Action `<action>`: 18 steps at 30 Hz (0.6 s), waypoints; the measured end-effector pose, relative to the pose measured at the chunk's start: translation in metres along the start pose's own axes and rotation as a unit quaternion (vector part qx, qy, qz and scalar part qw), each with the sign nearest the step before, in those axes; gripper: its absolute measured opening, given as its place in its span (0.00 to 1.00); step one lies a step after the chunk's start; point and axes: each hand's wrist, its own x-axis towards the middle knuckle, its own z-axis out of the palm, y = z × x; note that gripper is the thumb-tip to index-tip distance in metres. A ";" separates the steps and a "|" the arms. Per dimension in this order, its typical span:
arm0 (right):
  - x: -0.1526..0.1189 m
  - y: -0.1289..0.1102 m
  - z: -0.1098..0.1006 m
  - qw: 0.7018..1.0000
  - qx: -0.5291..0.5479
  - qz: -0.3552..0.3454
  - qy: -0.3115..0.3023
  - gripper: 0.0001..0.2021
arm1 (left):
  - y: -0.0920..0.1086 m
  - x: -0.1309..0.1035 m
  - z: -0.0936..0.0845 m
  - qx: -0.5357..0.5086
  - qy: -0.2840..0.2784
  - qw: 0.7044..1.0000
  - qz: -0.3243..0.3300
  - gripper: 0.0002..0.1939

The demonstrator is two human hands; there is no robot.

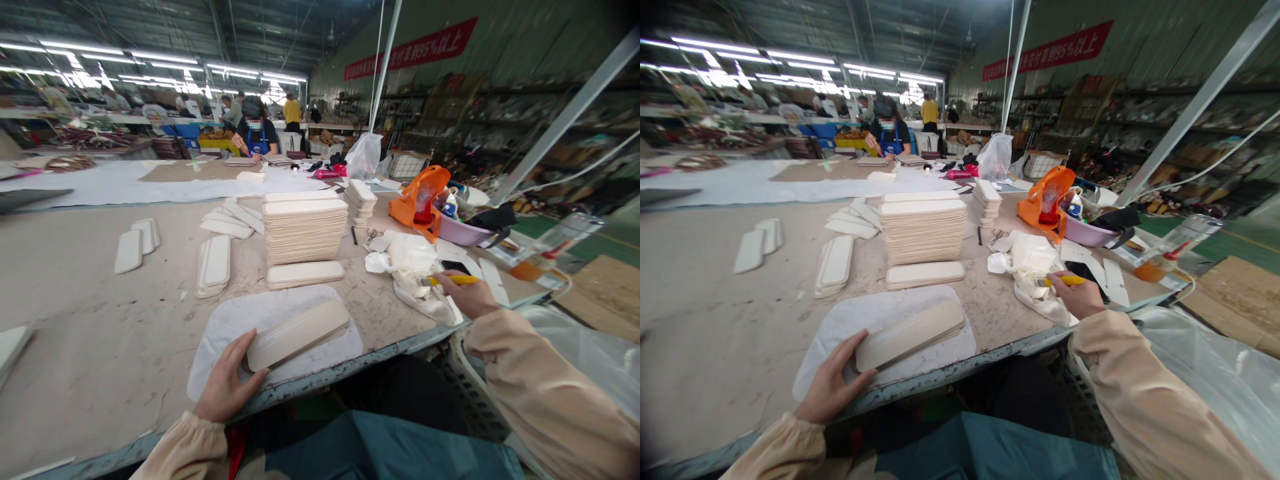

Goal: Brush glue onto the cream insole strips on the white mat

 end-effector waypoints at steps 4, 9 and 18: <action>-0.002 -0.004 -0.011 1.000 -0.012 -0.008 0.009 0.22 | 0.001 0.001 -0.001 0.004 -0.008 1.000 0.002 0.35; 0.000 0.002 -0.004 0.999 0.024 -0.014 0.021 0.24 | 0.002 0.000 -0.002 0.005 -0.005 1.000 0.006 0.35; -0.012 -0.012 0.003 0.989 0.105 -0.107 0.012 0.16 | 0.001 -0.001 -0.001 -0.020 -0.018 1.000 -0.016 0.35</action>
